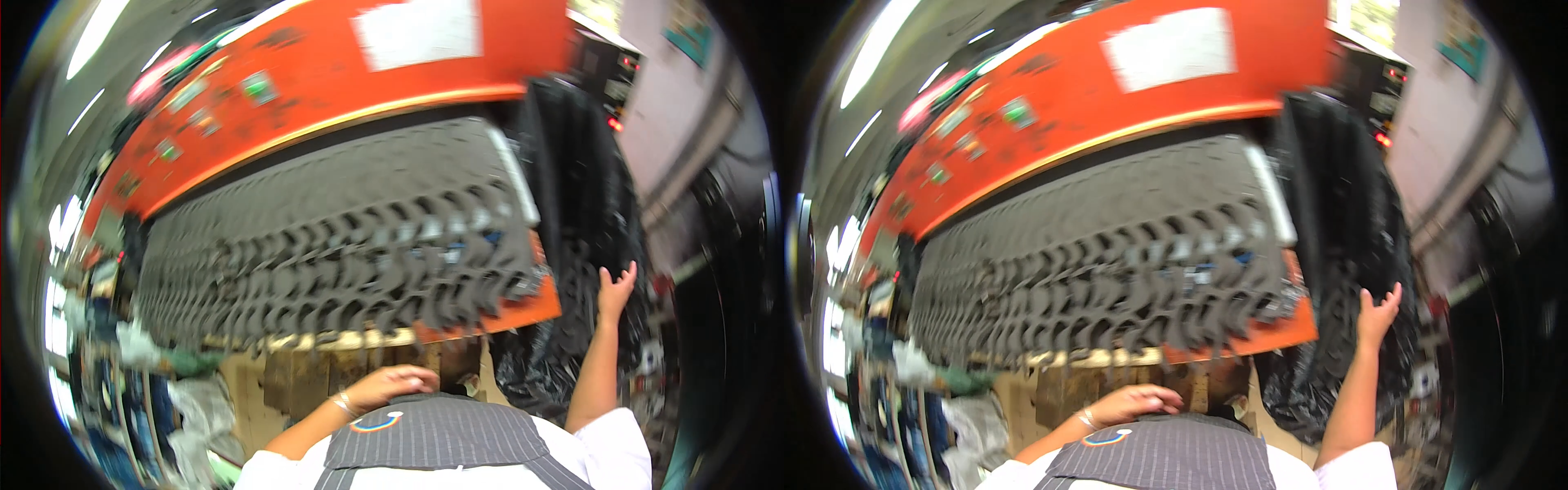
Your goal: Cutting shoe components from a sheet of foam using a hydraulic press and metal dies.
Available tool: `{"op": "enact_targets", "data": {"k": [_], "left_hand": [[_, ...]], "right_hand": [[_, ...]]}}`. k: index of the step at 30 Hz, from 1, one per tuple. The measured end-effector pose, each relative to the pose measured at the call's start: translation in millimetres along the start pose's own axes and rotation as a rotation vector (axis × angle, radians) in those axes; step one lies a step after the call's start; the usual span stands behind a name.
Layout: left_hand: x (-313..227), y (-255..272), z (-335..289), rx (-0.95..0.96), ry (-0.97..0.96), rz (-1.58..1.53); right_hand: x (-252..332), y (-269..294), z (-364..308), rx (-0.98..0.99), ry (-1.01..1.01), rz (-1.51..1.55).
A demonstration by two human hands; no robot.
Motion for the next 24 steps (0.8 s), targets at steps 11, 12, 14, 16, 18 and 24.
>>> {"op": "enact_targets", "data": {"k": [11, 12, 14, 16, 18, 24], "left_hand": [[93.9, 51.3, -167.8, -0.077, -0.257, 0.176], [99.9, 57.3, -191.6, -0.117, -0.273, 0.146], [116.9, 66.5, -241.2, -0.197, -0.304, 0.076], [138.5, 75.0, -286.2, -0.264, -0.335, 0.002], [172.4, 82.6, -336.0, -0.336, -0.354, -0.056], [189.6, 118.5, -416.2, -0.526, -0.386, -0.174]], "right_hand": [[389.9, -228.4, -261.9, 0.947, 0.558, 0.617], [415.7, -238.9, -295.8, 0.994, 0.6, 0.626], [467.5, -263.0, -366.6, 1.122, 0.687, 0.579], [508.2, -287.2, -433.2, 1.179, 0.834, 0.517], [536.6, -318.6, -490.5, 1.156, 1.072, 0.354], [528.3, -410.8, -591.5, 1.058, 1.253, -0.287]]}}
Point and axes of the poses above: each hand's wrist, its own z-axis towards the middle knuckle, its own y-axis out of the back of the hand, x = y × z, the point moved 8 cm from there along z, towards the middle knuckle, and after that the axes turned 10 degrees about x, right-handed, at the moved point
